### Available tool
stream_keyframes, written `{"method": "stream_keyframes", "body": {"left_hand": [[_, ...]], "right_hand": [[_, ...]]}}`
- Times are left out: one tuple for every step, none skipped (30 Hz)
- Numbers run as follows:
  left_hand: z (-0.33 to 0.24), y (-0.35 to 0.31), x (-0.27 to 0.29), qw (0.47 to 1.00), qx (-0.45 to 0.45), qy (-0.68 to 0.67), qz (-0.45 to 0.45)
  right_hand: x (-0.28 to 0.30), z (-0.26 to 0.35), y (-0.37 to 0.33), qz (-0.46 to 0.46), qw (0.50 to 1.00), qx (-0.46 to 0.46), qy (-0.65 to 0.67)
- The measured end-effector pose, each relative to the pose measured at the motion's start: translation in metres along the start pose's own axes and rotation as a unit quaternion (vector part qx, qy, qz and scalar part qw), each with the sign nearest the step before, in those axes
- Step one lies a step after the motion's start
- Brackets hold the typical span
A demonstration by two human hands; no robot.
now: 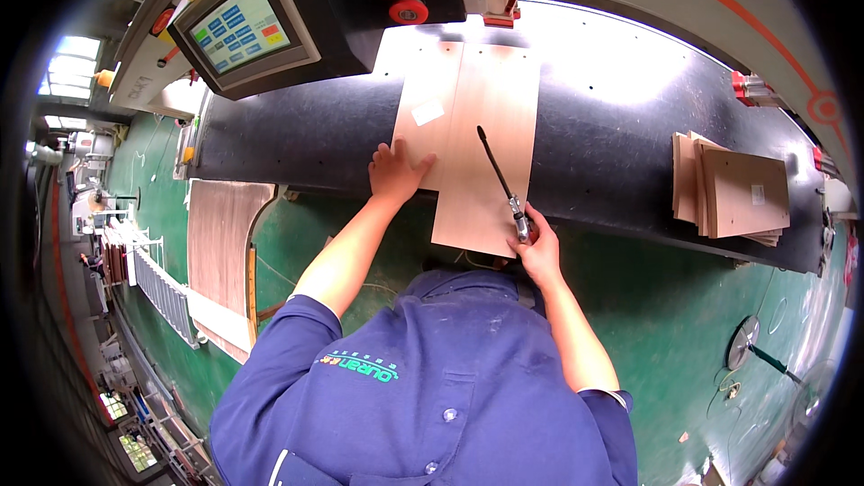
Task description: The person uses a woodworking machine by interacting with a touch screen control panel, then places and cleans several wooden boards on a conveyor belt using a handheld air nozzle, eventually stacking the boards.
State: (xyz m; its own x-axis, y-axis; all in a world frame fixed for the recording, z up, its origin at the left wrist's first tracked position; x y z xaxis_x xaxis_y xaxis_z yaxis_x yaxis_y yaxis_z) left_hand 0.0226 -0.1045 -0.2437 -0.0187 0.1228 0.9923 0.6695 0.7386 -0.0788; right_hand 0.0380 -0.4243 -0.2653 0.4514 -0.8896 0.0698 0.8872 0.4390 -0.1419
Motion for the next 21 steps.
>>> {"method": "stream_keyframes", "body": {"left_hand": [[0.000,0.000,0.001,1.000,0.001,0.001,0.001],[0.000,-0.001,0.002,1.000,0.004,0.001,0.004],[0.000,-0.001,0.002,1.000,0.008,0.000,0.008],[-0.001,-0.001,0.002,1.000,0.011,-0.001,0.012],[0.000,-0.001,0.000,1.000,0.003,0.001,0.000],[0.000,0.001,-0.004,1.000,-0.005,0.003,-0.012],[0.001,0.004,-0.009,1.000,-0.014,0.005,-0.024],[0.000,0.007,-0.015,0.998,-0.044,-0.011,-0.051],[-0.004,0.012,-0.020,0.994,-0.075,-0.027,-0.079],[-0.007,0.016,-0.025,0.988,-0.106,-0.042,-0.107],[-0.018,0.017,-0.024,0.988,-0.117,-0.059,-0.081],[-0.028,0.014,-0.019,0.988,-0.125,-0.076,-0.052],[-0.035,0.013,-0.018,0.987,-0.133,-0.093,-0.024],[-0.040,0.010,-0.021,0.985,-0.152,-0.079,-0.028],[-0.044,0.008,-0.025,0.983,-0.171,-0.065,-0.031],[-0.045,0.006,-0.028,0.980,-0.191,-0.051,-0.035],[-0.046,0.006,-0.029,0.980,-0.187,-0.056,-0.039],[-0.046,0.006,-0.030,0.980,-0.184,-0.061,-0.043],[-0.046,0.006,-0.031,0.980,-0.180,-0.066,-0.047],[-0.046,0.006,-0.032,0.980,-0.181,-0.065,-0.054],[-0.047,0.008,-0.033,0.979,-0.183,-0.063,-0.062]], "right_hand": [[0.001,-0.001,0.001,0.005,1.000,0.001,-0.008],[0.002,-0.002,0.000,0.008,1.000,-0.009,-0.020],[0.003,-0.001,0.002,0.012,0.999,-0.006,-0.032],[0.005,0.000,0.004,0.016,0.999,-0.003,-0.045],[0.006,0.003,0.005,0.021,0.998,-0.001,-0.059],[0.006,0.005,0.006,0.024,0.998,-0.001,-0.066],[0.006,0.007,0.006,0.027,0.997,-0.001,-0.072],[0.006,0.009,0.007,0.030,0.996,-0.001,-0.080],[0.006,0.012,0.008,0.033,0.996,-0.006,-0.080],[0.006,0.015,0.008,0.035,0.996,-0.011,-0.080],[0.007,0.016,0.009,0.033,0.996,-0.018,-0.081],[0.007,0.015,0.009,0.034,0.996,-0.018,-0.085],[0.007,0.014,0.010,0.035,0.995,-0.019,-0.089],[0.007,0.014,0.009,0.036,0.995,-0.020,-0.093],[0.008,0.016,0.008,0.035,0.996,-0.021,-0.085],[0.007,0.018,0.008,0.034,0.996,-0.021,-0.076],[0.007,0.018,0.008,0.030,0.997,-0.021,-0.067],[0.007,0.017,0.009,0.028,0.997,-0.021,-0.065],[0.006,0.016,0.010,0.026,0.998,-0.021,-0.062],[0.006,0.015,0.010,0.025,0.998,-0.022,-0.060],[0.007,0.014,0.011,0.024,0.998,-0.025,-0.061]]}}
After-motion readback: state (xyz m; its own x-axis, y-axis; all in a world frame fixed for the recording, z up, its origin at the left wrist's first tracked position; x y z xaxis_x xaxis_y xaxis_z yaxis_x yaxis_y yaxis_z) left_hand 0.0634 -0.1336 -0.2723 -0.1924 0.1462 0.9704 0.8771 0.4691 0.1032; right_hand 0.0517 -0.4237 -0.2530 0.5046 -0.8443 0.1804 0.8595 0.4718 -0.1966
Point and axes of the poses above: each hand's wrist, its own y-axis towards the middle knuckle, its own x-axis out of the back of the hand, z = x × y, the point moved 1 cm from there along y, towards the middle knuckle, and after that the axes turned 14 degrees about x, right-handed, at the moved point
